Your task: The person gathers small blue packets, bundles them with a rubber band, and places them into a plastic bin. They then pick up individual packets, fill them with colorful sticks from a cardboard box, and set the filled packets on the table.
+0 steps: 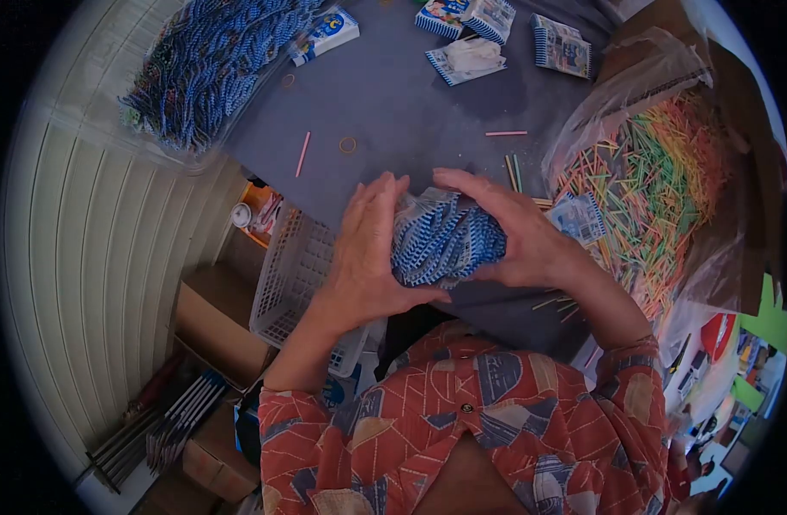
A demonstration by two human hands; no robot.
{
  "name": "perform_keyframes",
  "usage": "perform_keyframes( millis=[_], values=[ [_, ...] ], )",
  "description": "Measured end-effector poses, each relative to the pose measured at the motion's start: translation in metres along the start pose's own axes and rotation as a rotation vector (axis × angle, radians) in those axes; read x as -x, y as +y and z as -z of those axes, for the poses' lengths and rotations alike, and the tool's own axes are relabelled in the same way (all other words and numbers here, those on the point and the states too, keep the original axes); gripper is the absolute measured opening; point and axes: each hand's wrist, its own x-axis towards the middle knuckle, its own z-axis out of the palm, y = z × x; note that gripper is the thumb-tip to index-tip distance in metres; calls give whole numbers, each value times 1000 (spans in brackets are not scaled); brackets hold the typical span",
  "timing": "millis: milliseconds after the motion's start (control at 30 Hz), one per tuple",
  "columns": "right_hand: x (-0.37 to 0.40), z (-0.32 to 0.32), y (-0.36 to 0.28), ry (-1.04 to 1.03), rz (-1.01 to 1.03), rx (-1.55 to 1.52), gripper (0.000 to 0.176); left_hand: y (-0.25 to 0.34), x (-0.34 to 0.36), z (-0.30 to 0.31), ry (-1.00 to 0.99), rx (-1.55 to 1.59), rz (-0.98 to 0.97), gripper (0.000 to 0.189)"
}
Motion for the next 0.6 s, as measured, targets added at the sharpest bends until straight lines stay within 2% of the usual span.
perform_keyframes(
  millis=[33, 67, 100, 133, 200, 267, 333, 400, 433, 467, 500, 533, 600],
  values=[
    [-3, -2, 0, -16, -64, -87, 98, -4, 1, -5, 1, 0, -2, 131],
    [-6, -7, -3, -18, -62, -85, 98, -12, 4, -13, 25, 168, 21, 131],
    [-10, -13, -6, 20, 66, -50, 97, -18, 6, -19, 50, 334, 46, 131],
    [-13, -17, -8, 56, 195, -17, 95, -24, 7, -18, 55, 331, 51, 131],
    [-16, -22, -3, 61, 209, 8, 94, -37, 7, -13, 108, 773, 142, 132],
    [-16, -23, 0, 72, 221, 36, 93, -41, 9, -16, 78, 807, 148, 133],
    [-12, -19, 4, 69, 31, 58, 97, -40, 6, -9, 71, 837, 163, 134],
    [-10, -20, 8, 53, 38, -42, 99, -38, 1, 4, -33, 451, -3, 138],
    [-9, -18, 10, 57, 44, -130, 102, -38, 2, 7, -34, 451, -6, 138],
    [-11, -15, 8, 60, 48, -124, 102, -38, 4, 11, 19, 455, 57, 139],
    [-13, -12, 4, 63, 108, 7, 104, -36, 7, 13, 73, 459, 123, 139],
    [-15, -10, 2, 64, 170, 136, 106, -33, 12, 13, 77, 454, 124, 139],
    [-17, -9, 0, 27, 150, 153, 106, -27, 24, 9, 47, 574, 242, 139]
  ],
)
